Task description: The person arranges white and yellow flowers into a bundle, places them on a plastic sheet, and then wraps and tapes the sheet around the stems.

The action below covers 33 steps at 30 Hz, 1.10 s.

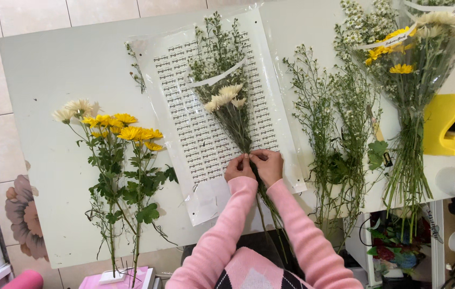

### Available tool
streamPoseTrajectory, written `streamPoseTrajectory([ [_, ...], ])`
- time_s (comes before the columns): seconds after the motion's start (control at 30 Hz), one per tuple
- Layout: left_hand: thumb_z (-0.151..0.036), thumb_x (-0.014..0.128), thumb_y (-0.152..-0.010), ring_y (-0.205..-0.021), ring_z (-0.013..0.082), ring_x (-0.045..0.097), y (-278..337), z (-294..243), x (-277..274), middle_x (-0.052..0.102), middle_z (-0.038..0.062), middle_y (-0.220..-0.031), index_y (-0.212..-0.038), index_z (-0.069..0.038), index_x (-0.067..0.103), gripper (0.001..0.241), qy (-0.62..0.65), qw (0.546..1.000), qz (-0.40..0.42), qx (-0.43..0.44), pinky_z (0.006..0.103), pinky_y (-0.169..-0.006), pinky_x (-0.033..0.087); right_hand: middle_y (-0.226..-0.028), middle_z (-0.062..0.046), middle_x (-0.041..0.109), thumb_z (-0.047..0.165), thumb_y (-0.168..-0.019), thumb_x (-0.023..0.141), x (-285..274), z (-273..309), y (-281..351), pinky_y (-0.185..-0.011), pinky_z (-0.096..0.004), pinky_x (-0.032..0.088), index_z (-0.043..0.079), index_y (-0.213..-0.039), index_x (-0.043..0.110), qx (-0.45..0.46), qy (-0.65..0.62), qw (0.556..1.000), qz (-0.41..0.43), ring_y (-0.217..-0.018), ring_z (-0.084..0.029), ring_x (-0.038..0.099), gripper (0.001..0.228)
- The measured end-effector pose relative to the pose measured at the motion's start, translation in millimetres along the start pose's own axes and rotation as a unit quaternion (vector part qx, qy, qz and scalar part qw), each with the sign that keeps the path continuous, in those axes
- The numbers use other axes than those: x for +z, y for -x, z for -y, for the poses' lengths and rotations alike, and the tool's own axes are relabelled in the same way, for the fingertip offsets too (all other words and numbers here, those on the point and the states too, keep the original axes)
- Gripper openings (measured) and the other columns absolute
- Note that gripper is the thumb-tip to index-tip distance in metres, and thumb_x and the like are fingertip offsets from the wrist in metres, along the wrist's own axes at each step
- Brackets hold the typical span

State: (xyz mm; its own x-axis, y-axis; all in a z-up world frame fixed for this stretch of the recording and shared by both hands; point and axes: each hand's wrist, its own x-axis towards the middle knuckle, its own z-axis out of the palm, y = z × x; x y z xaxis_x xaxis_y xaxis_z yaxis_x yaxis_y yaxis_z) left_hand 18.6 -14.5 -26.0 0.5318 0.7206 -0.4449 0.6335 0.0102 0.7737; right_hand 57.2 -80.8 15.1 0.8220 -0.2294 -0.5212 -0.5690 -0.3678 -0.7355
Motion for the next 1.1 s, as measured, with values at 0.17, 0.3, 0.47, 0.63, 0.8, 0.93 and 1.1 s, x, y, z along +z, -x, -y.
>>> streamPoseTrajectory([
  [0.17, -0.029, 0.086, -0.081, -0.074, 0.0199, 0.073, 0, 3, 1, 0.077, 0.003, -0.082, -0.091, -0.022, 0.084, 0.013, 0.014, 1.0, -0.023, 0.005, 0.0304, -0.065, 0.061, -0.085, -0.006, 0.08, 0.015, -0.079, 0.085, -8, 11, 7, -0.076, -0.031, 0.059, 0.016, -0.094, 0.084, 0.001, 0.001, 1.0, 0.004, -0.086, -0.015, 0.075, 0.016],
  [0.3, -0.027, 0.086, -0.081, -0.075, 0.0209, 0.073, 2, 1, 2, 0.077, 0.003, -0.084, -0.091, -0.021, 0.084, 0.011, 0.023, 0.999, -0.027, 0.006, 0.0308, -0.065, 0.061, -0.087, -0.007, 0.08, 0.015, -0.077, 0.086, -6, 1, -4, -0.077, -0.032, 0.059, 0.015, -0.095, 0.084, 0.006, -0.014, 1.0, 0.018, -0.086, -0.016, 0.075, 0.018],
  [0.47, -0.029, 0.086, -0.082, -0.076, 0.0189, 0.073, 3, -2, -1, 0.077, -0.001, -0.087, -0.091, -0.023, 0.084, 0.011, 0.024, 0.999, -0.03, 0.007, 0.0296, -0.066, 0.061, -0.086, -0.006, 0.08, 0.018, -0.076, 0.087, -4, 3, -5, -0.076, -0.031, 0.059, 0.017, -0.096, 0.084, 0.028, -0.02, 0.999, 0.027, -0.084, -0.015, 0.075, 0.021],
  [0.63, -0.032, 0.086, -0.082, -0.079, 0.0184, 0.072, -3, 6, -1, 0.074, -0.001, -0.089, -0.093, -0.024, 0.084, 0.014, -0.006, 1.0, -0.025, -0.001, 0.0288, -0.07, 0.06, -0.082, -0.004, 0.077, 0.011, -0.073, 0.087, 3, -7, -11, -0.047, -0.02, 0.051, 0.011, -0.091, 0.078, 0.057, -0.086, 0.994, 0.025, -0.06, -0.008, 0.064, 0.02],
  [0.8, -0.036, 0.085, -0.084, -0.079, 0.0214, 0.073, -10, 9, 0, 0.075, 0.002, -0.082, -0.095, -0.025, 0.084, 0.016, -0.032, 0.999, 0.007, -0.017, 0.0319, -0.07, 0.061, -0.077, -0.008, 0.074, 0.005, -0.072, 0.084, 10, -31, -28, -0.037, -0.016, 0.047, 0.007, -0.089, 0.068, 0.073, -0.143, 0.987, 0.027, -0.05, -0.008, 0.062, 0.023],
  [0.93, -0.042, 0.083, -0.083, -0.082, 0.0169, 0.074, -27, 10, -11, 0.076, -0.004, -0.08, -0.097, -0.034, 0.083, 0.016, -0.091, 0.988, 0.101, -0.072, 0.0311, -0.08, 0.062, -0.074, -0.012, 0.072, 0.0, -0.071, 0.082, 1, -1, -14, -0.034, -0.019, 0.044, 0.003, -0.086, 0.063, 0.082, -0.144, 0.986, 0.028, -0.046, -0.011, 0.061, 0.024],
  [1.1, -0.042, 0.085, -0.079, -0.081, 0.0132, 0.076, -60, 31, -5, 0.077, -0.011, -0.079, -0.096, -0.039, 0.082, 0.018, -0.145, 0.962, 0.212, -0.093, 0.0309, -0.085, 0.062, -0.066, -0.011, 0.069, -0.004, -0.071, 0.081, -1, 9, -15, -0.032, -0.019, 0.045, 0.003, -0.081, 0.064, 0.09, -0.117, 0.989, 0.028, -0.044, -0.012, 0.063, 0.021],
])
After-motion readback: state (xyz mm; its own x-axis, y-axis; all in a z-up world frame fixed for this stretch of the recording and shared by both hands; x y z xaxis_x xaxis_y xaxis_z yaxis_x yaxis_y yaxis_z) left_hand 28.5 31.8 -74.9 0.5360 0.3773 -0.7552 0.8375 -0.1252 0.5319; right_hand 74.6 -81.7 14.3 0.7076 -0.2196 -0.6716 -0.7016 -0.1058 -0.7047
